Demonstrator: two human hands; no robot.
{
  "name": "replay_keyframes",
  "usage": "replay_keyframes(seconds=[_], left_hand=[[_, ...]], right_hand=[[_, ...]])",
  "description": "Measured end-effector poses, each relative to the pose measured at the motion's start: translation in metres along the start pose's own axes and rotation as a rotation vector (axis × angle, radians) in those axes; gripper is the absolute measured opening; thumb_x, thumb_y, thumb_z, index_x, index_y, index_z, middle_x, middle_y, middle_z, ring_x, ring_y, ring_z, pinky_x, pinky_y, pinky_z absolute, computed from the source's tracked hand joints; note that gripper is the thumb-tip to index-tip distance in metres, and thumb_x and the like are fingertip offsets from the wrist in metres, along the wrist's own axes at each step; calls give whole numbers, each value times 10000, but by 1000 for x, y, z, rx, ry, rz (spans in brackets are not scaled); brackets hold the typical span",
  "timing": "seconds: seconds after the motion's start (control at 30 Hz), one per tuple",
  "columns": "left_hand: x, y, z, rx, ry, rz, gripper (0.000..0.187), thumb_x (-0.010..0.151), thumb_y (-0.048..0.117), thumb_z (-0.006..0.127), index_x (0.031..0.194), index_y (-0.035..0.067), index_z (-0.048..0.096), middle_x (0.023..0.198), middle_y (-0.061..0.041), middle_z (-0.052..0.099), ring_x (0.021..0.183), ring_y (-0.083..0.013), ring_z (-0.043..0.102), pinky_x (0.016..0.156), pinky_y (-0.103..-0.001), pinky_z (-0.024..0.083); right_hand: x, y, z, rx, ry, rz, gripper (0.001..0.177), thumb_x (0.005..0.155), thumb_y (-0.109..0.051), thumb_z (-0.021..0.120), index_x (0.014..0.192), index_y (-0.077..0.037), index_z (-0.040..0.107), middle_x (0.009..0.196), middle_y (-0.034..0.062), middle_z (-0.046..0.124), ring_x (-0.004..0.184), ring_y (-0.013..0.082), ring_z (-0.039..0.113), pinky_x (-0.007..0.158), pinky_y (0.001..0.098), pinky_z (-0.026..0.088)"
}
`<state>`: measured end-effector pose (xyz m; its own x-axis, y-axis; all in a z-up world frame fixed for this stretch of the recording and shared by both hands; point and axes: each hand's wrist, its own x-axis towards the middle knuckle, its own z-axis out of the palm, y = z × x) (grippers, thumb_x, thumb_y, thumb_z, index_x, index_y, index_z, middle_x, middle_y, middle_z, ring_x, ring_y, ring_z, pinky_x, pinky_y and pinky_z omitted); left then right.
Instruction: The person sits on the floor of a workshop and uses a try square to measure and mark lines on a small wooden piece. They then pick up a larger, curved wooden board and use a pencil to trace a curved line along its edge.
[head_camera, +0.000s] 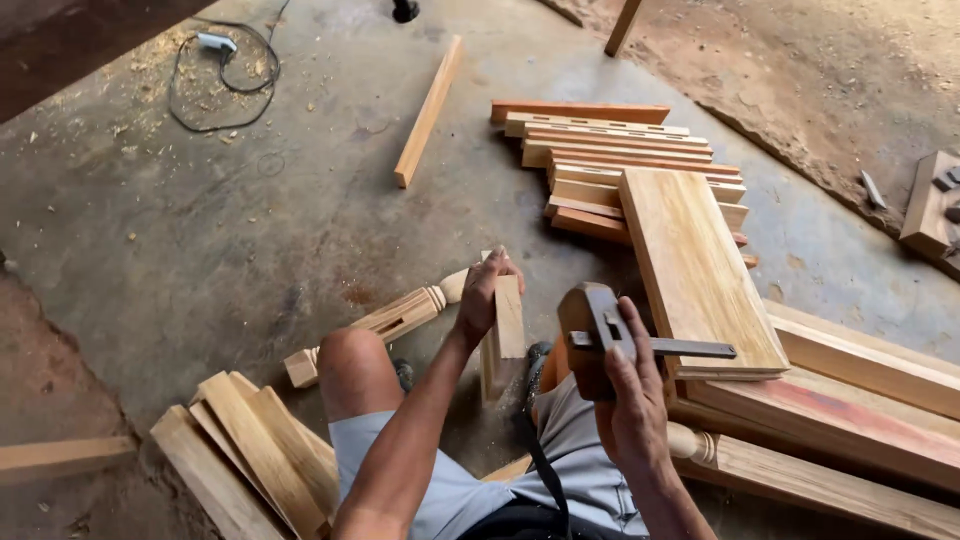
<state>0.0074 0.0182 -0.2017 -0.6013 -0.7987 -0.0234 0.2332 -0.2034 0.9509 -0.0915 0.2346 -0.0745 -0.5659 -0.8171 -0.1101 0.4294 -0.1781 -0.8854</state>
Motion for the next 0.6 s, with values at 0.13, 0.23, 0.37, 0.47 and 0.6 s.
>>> replay_keyframes(seconds=[0.13,0.23,0.37,0.47,0.6], left_hand=[[3,-10,-2,152,-54,121,764,1109,546,259,691,32,639,589,-35,611,573,-146,580,629,-275,470],[-6,-5,7,199,-23,88,740,1087,552,243,720,36,626,595,-24,614,580,-144,601,632,-291,481],[-15,-12,25,-53,259,-48,698,1073,562,281,846,30,672,726,-40,681,670,-135,633,689,-305,526],[-14,-29,31,-202,387,-114,596,1093,497,380,932,-3,662,836,-87,684,750,-165,627,728,-335,524],[-13,-42,32,326,345,160,421,1116,316,395,1038,1,664,989,-131,712,911,-249,679,860,-374,531]], right_hand=[[-1,30,17,-83,-71,-14,649,1007,-139,531,1608,-56,300,1566,92,443,1344,175,531,1083,325,445],[1,50,13,-95,-49,107,704,996,-142,579,1635,-89,288,1474,127,538,1232,180,567,1040,301,458],[9,46,22,-325,-99,161,748,990,-164,608,1652,-123,263,1436,98,535,1172,140,547,1020,270,452],[8,43,21,-372,-95,126,769,957,-157,625,1633,-121,260,1449,75,527,1176,129,559,1000,273,466],[-1,35,16,-456,-91,74,767,962,-196,633,1645,-111,295,1436,96,560,1199,127,566,1021,257,458]])
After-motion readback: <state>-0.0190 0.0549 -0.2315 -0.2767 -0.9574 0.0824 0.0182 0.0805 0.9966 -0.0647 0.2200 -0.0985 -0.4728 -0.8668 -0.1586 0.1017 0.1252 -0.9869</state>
